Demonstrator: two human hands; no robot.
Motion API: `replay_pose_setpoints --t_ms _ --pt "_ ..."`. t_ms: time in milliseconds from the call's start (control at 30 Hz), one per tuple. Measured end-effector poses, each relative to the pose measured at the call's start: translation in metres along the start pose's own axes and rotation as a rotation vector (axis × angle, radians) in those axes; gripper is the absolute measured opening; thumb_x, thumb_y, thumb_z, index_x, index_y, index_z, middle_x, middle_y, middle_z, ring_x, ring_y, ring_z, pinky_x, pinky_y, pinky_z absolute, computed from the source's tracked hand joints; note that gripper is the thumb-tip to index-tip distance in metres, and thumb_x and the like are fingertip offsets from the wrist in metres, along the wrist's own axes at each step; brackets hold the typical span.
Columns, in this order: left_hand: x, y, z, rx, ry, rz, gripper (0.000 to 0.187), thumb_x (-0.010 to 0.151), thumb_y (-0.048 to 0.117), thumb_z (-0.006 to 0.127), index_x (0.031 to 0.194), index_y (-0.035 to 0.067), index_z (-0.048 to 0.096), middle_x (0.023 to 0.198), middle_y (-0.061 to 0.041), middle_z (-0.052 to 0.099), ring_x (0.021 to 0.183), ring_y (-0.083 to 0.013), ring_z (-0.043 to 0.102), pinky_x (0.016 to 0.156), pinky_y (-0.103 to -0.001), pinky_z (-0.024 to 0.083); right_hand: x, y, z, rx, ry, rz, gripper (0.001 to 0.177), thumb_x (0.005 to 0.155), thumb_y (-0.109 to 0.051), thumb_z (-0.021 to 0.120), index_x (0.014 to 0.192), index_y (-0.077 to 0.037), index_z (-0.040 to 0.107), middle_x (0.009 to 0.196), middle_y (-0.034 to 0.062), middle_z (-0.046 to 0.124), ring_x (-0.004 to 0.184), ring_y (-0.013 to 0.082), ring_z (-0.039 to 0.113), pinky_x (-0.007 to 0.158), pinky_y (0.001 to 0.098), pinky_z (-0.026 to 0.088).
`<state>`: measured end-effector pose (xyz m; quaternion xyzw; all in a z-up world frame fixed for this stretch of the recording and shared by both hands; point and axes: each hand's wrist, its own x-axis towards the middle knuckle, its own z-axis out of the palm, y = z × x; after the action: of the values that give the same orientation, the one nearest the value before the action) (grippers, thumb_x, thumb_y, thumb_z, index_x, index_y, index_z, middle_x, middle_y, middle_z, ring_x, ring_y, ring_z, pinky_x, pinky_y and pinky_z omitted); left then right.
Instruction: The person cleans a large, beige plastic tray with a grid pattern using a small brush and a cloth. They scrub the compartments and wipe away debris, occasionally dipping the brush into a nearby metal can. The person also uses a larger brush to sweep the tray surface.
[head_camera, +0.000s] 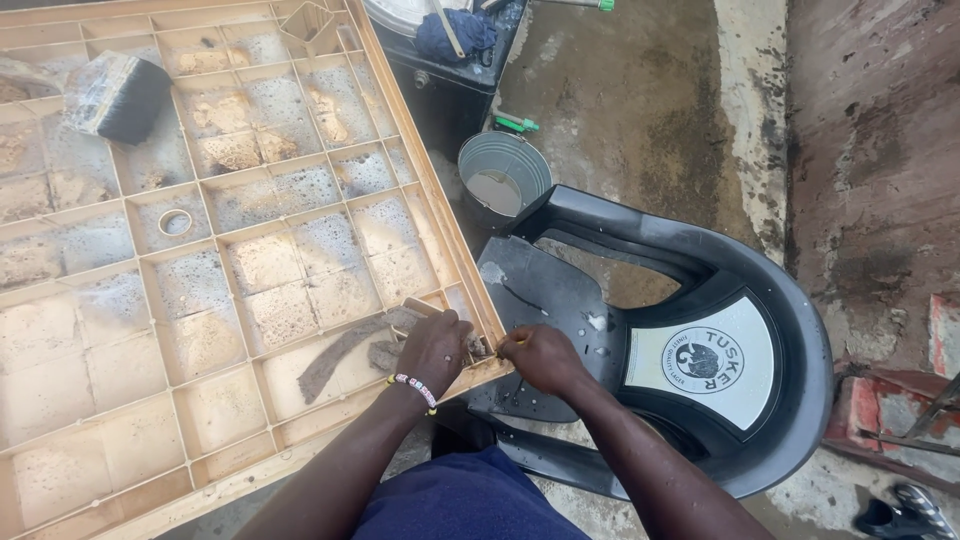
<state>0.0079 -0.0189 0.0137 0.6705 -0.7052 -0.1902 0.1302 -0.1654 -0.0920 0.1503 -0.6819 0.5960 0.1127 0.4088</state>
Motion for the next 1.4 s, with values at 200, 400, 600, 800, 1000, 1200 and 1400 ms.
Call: replay_pose_setpoints --t_ms 200,400,600,800,1000,1200,1400 --pt "0.011 0.003 -0.021 -0.186 0.018 -0.115 0.026 0.106 0.034 0.048 0.11 0.019 0.069 0.1 -0.01 0.06 0.096 -0.0367 0.068 0.083 -0.047 0.058 -0.031 -0.01 -0.053 0.35 0.088 0.078 0.036 0.097 -0.029 0.067 0.122 -0.01 0.085 0.09 0.0168 0.075 0.082 0.0218 0.065 0.07 0.0359 0.05" --pt "0.014 0.033 -0.071 -0.38 -0.007 -0.125 0.022 0.108 0.036 0.052 0.115 0.024 0.069 0.102 -0.009 0.063 0.099 -0.0372 0.071 0.084 -0.048 0.06 -0.063 -0.022 -0.083 0.307 0.16 0.019 0.031 0.096 -0.023 0.073 0.119 -0.005 0.085 0.078 0.017 0.073 0.071 0.0201 0.06 0.063 0.032 0.049" --pt "-0.002 0.036 -0.014 -0.553 -0.161 0.007 0.02 0.097 0.016 0.067 0.114 0.017 0.078 0.112 -0.014 0.075 0.108 -0.0416 0.073 0.09 -0.051 0.062 -0.087 -0.016 -0.083 0.056 0.139 0.121 0.029 0.098 -0.026 0.072 0.119 -0.011 0.087 0.077 0.0169 0.078 0.06 0.0219 0.065 0.056 0.0335 0.05" --pt "-0.018 -0.013 0.017 -0.188 0.093 -0.082 0.038 0.1 0.015 0.056 0.134 0.021 0.072 0.13 -0.01 0.068 0.124 -0.0332 0.067 0.103 -0.045 0.057 -0.085 0.007 -0.07 0.1 0.097 0.121 0.032 0.099 -0.028 0.07 0.122 -0.011 0.084 0.077 0.0181 0.077 0.062 0.0231 0.064 0.058 0.0336 0.05" --pt "-0.022 -0.04 -0.003 0.229 -0.292 -0.179 0.03 0.104 0.033 0.057 0.131 0.027 0.069 0.12 0.001 0.054 0.115 -0.02 0.056 0.098 -0.037 0.049 -0.046 0.04 -0.03 -0.061 0.061 0.004 0.038 0.102 -0.035 0.066 0.131 -0.014 0.08 0.086 0.0178 0.081 0.066 0.0292 0.071 0.068 0.0395 0.054" --pt "-0.033 -0.035 -0.021 0.128 -0.157 -0.097 0.018 0.103 0.012 0.049 0.104 0.016 0.067 0.105 -0.005 0.053 0.101 -0.0258 0.056 0.088 -0.037 0.05 -0.062 0.033 -0.036 -0.007 0.078 0.054 0.041 0.103 -0.039 0.066 0.133 -0.015 0.08 0.092 0.0187 0.083 0.073 0.0328 0.075 0.071 0.0395 0.058" --pt "-0.03 -0.042 -0.026 0.325 -0.199 -0.061 0.021 0.102 0.013 0.051 0.114 0.021 0.066 0.114 0.0 0.051 0.102 -0.0197 0.053 0.086 -0.035 0.045 -0.063 0.043 -0.034 0.027 0.08 0.034 0.042 0.104 -0.04 0.065 0.135 -0.015 0.079 0.092 0.0189 0.083 0.075 0.0325 0.075 0.071 0.0403 0.057"
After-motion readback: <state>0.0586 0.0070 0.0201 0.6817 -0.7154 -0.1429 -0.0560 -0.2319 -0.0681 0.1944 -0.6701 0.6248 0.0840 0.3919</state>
